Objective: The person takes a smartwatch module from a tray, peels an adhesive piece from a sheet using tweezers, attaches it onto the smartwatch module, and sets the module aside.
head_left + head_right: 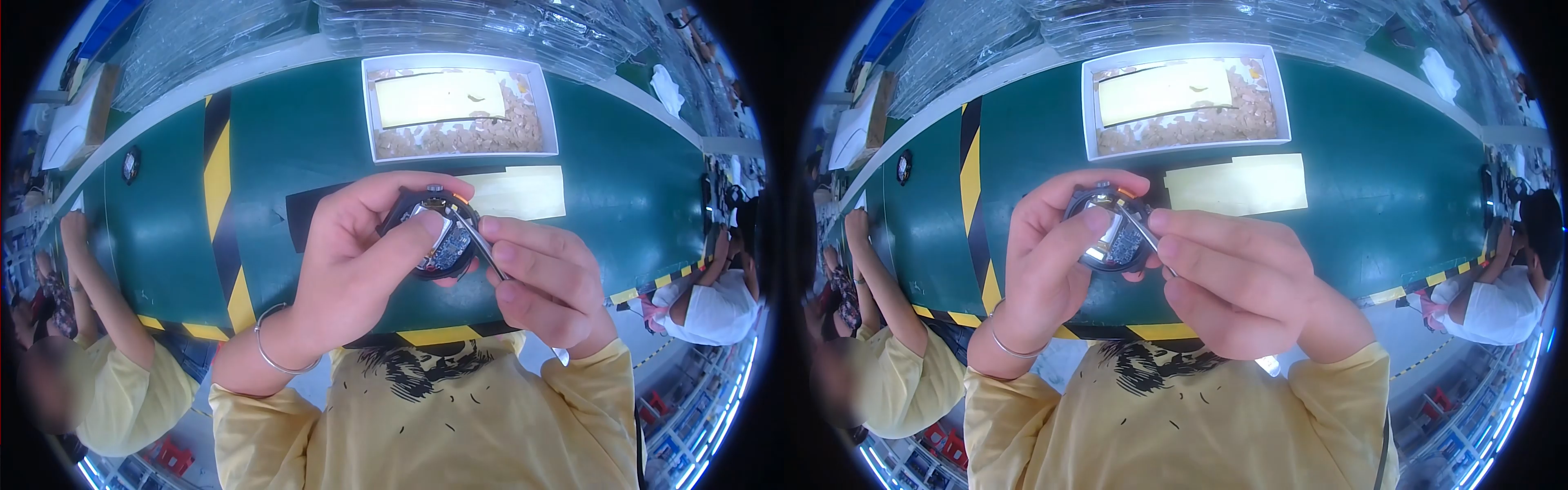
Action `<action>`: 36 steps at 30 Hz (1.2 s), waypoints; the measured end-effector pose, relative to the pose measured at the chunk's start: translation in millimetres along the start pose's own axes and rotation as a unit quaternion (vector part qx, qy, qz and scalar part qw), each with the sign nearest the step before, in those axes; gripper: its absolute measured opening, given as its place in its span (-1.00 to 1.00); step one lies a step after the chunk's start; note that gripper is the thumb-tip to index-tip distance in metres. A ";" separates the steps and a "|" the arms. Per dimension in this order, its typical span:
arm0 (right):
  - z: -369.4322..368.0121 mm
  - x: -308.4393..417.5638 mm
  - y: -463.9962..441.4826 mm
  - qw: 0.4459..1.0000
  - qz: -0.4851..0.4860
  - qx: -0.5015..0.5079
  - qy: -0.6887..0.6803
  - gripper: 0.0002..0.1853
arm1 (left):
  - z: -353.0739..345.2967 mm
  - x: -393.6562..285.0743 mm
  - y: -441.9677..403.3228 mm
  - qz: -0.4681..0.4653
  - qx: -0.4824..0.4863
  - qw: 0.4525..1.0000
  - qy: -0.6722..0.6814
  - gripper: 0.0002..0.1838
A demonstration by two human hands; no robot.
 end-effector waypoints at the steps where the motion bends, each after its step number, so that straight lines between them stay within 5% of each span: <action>1: -0.3 -0.1 0.1 1.000 -0.002 -0.001 -0.001 -0.75 | 0.1 -0.5 0.0 0.000 0.003 1.000 -0.002 -0.73; 14: -4.3 -9.1 9.5 0.997 -0.016 -0.060 -0.039 -0.79 | -2.7 -3.0 4.8 -0.040 0.003 0.999 0.000 -0.70; 26: -4.2 -10.8 6.4 0.994 -0.079 -0.064 -0.031 -0.80 | 4.7 -4.7 4.5 -0.089 -0.027 0.986 -0.139 -0.69; 29: -1.7 -7.8 5.3 0.989 -0.138 -0.016 -0.057 -0.63 | 4.7 -4.3 3.3 -0.086 -0.024 0.986 -0.141 -0.70; 36: 1.4 -7.7 12.0 0.971 -0.153 -0.128 -0.135 -0.79 | 4.1 -3.9 1.5 -0.028 -0.023 0.995 -0.089 -0.74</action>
Point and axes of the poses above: each hand's wrist, its own y-axis away from the middle knuckle, its own z-axis out of the back of the hand, x = y × z, the point moved 5 cm from there along -y, towards the middle knuckle, and after that the axes turned 12 degrees about z, right-handed, at the moved point
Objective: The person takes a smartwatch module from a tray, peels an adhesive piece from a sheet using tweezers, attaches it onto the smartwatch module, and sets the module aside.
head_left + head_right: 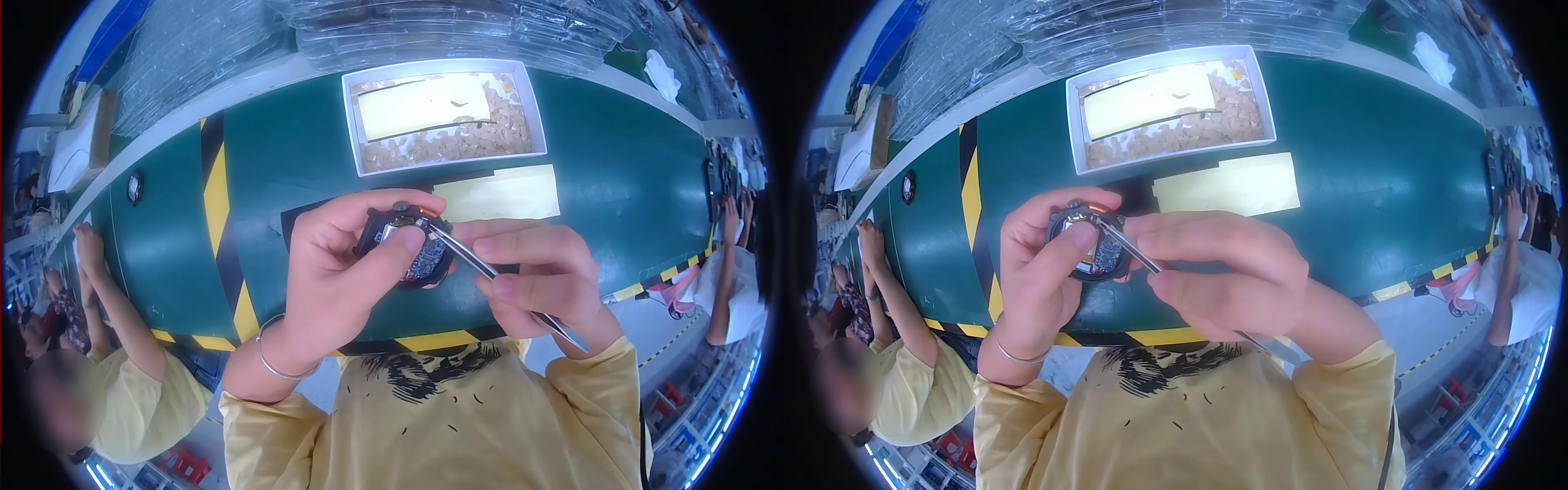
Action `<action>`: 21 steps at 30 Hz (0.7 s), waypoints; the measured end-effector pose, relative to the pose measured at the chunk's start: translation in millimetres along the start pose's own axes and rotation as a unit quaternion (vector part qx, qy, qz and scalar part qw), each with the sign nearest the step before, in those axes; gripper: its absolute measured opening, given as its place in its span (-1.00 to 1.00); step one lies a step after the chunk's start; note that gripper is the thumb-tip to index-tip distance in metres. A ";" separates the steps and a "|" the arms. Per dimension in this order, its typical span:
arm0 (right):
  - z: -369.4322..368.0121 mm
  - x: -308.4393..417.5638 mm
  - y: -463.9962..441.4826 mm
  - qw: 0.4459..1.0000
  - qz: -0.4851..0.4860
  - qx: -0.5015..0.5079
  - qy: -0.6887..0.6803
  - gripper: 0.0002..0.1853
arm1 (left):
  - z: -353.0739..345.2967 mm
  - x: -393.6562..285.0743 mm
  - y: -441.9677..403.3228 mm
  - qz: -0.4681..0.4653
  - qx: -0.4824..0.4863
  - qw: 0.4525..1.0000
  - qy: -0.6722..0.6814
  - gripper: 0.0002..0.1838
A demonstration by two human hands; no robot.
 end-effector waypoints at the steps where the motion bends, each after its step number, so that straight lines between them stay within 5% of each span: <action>1: -0.9 0.4 -2.1 1.000 0.005 0.005 0.011 -0.80 | 0.2 2.0 -0.4 -0.004 0.001 1.000 0.009 -0.74; 21: -2.1 1.4 -6.8 0.996 -0.037 -0.001 0.079 -0.79 | -2.7 1.0 2.0 -0.029 -0.013 0.999 -0.028 -0.74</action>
Point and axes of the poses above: each hand's wrist, its own y-axis away from the middle knuckle, its own z-axis out of the back of the hand, x = y × z, the point moved 5 cm from there along -y, towards the middle knuckle, and after that the axes turned 12 degrees about z, right-handed, at the moved point
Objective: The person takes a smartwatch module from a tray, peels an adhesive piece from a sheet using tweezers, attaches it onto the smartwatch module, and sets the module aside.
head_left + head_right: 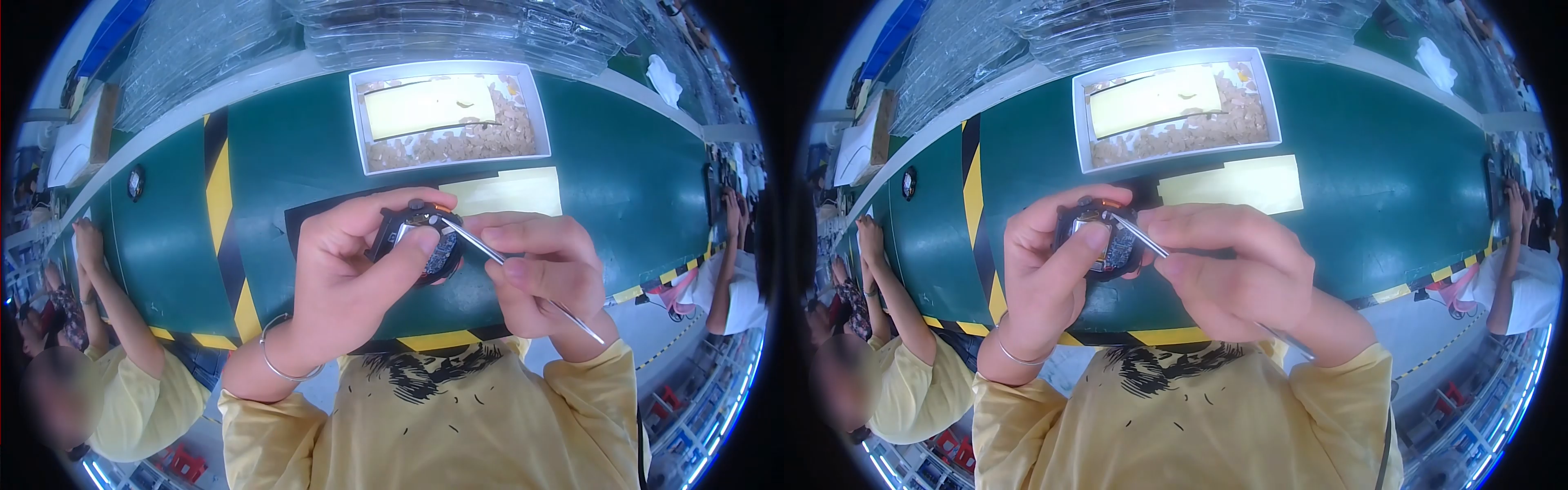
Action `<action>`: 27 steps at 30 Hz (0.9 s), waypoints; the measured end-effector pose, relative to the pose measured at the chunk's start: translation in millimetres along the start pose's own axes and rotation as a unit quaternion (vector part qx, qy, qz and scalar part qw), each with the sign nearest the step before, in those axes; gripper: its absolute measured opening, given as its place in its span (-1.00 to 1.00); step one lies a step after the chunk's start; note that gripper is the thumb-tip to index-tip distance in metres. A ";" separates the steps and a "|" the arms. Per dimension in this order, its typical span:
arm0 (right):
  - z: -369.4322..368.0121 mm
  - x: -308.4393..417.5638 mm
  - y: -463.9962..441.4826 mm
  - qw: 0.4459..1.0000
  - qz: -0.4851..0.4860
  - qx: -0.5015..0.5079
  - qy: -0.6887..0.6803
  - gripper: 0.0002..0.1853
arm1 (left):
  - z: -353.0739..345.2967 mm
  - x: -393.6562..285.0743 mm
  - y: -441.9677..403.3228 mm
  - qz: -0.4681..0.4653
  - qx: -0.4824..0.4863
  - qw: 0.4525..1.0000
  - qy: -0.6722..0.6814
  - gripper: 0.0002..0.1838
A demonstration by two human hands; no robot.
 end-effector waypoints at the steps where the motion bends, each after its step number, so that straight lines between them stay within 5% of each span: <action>1: 0.2 0.1 -0.2 1.000 -0.008 -0.006 -0.001 -0.79 | 0.0 0.2 -0.2 0.001 0.000 1.000 0.005 -0.74; 14: 1.6 -4.5 -5.5 0.996 -0.009 -0.008 -0.084 -0.80 | -0.4 -4.9 -3.6 0.052 0.024 0.997 0.042 -0.72; 17: 4.6 -3.2 -4.1 0.995 -0.028 0.062 -0.069 -0.76 | -1.1 -7.4 -2.3 0.055 0.019 0.998 0.024 -0.72; 22: 13.4 -5.3 -4.6 0.992 -0.051 0.020 -0.114 -0.79 | 6.7 -36.2 -1.0 0.071 -0.053 0.996 -0.008 -0.69; 25: 17.7 -11.4 -3.8 0.987 -0.067 -0.017 -0.145 -0.81 | 28.0 -83.0 -10.6 -0.029 -0.090 0.995 -0.013 -0.65; 27: 18.7 -13.9 -1.8 0.984 -0.084 -0.020 -0.153 -0.81 | 52.3 -123.6 -26.1 -0.129 -0.126 0.965 -0.189 -0.58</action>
Point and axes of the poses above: each hand's wrist, its own y-axis away from the middle knuckle, its own z-axis out of the back of the hand, x = y × z, the point moved 5 cm from there along -y, towards the middle knuckle, and after that the axes turned 12 degrees about z, right-handed, at the moved point
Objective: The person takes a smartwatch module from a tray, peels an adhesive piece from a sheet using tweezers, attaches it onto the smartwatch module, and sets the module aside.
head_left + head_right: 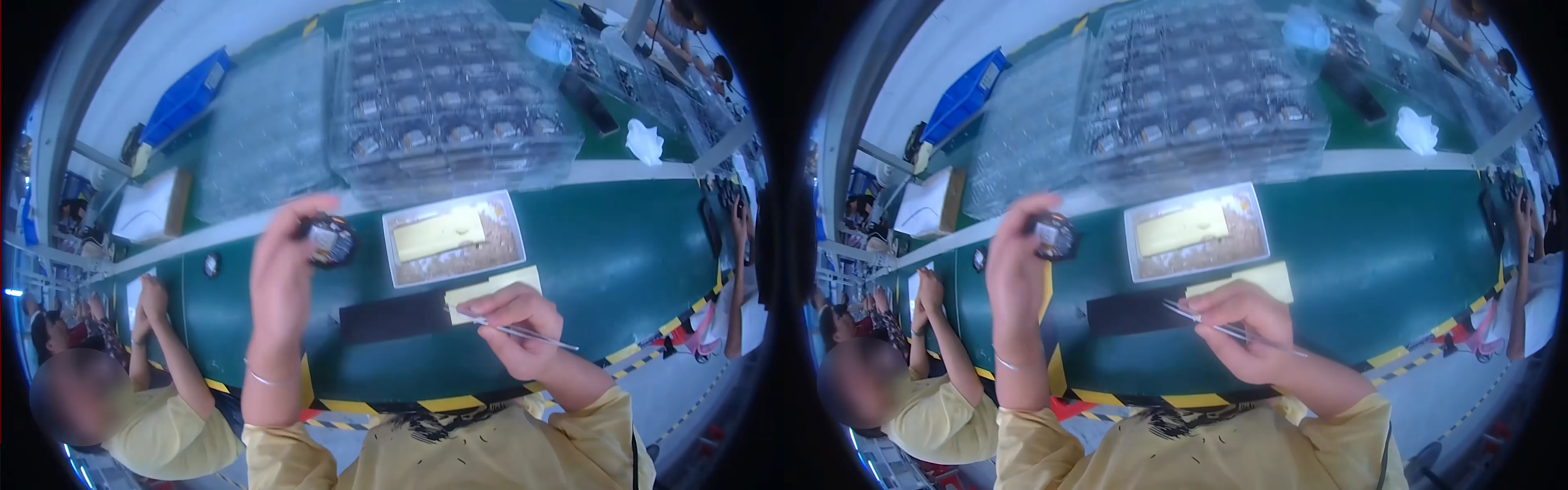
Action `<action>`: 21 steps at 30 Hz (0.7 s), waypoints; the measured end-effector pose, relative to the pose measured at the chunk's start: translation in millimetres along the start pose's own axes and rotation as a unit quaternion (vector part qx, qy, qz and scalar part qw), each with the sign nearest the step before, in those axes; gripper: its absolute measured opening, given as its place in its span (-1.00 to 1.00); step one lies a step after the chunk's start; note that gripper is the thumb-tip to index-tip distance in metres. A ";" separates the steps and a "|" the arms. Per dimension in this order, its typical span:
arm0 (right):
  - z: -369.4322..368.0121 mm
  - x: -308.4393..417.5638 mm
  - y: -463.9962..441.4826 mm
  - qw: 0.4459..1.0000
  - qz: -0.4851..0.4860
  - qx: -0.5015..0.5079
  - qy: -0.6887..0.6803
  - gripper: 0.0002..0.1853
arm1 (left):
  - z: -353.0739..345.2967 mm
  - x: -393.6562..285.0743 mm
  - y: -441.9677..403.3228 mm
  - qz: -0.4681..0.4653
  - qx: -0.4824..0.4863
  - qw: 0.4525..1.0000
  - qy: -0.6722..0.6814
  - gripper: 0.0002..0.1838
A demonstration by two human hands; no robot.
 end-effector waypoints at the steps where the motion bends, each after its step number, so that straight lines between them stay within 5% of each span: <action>1: -0.7 -0.1 0.7 1.000 -0.012 -0.008 0.003 -0.82 | 10.6 -15.6 -17.4 -0.022 -0.020 0.997 -0.065 -0.60; 10: 7.2 -1.2 -0.2 0.998 -0.043 -0.032 0.034 -0.85 | -15.1 -20.0 -136.0 -0.034 -0.019 0.957 -0.287 -0.75; 14: 4.4 -1.3 0.1 0.997 -0.063 -0.039 0.024 -0.86 | -23.3 -22.1 -115.5 -0.105 -0.140 0.882 -0.437 -0.82; 17: 2.0 -0.4 0.0 0.998 -0.053 -0.020 0.030 -0.86 | -20.3 -20.6 -100.3 -0.267 -0.169 0.841 -0.439 -0.80; 21: 2.5 -3.2 1.3 0.997 -0.062 -0.032 0.040 -0.85 | -51.5 -66.4 -31.5 -0.282 -0.093 0.922 -0.251 -0.80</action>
Point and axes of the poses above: each hand's wrist, its own y-axis away from the middle knuckle, its own z-axis out of the back of the hand, x = y × z, the point moved 5 cm from there along -y, towards the middle knuckle, and after that the axes turned 12 degrees about z, right-handed, at the moved point
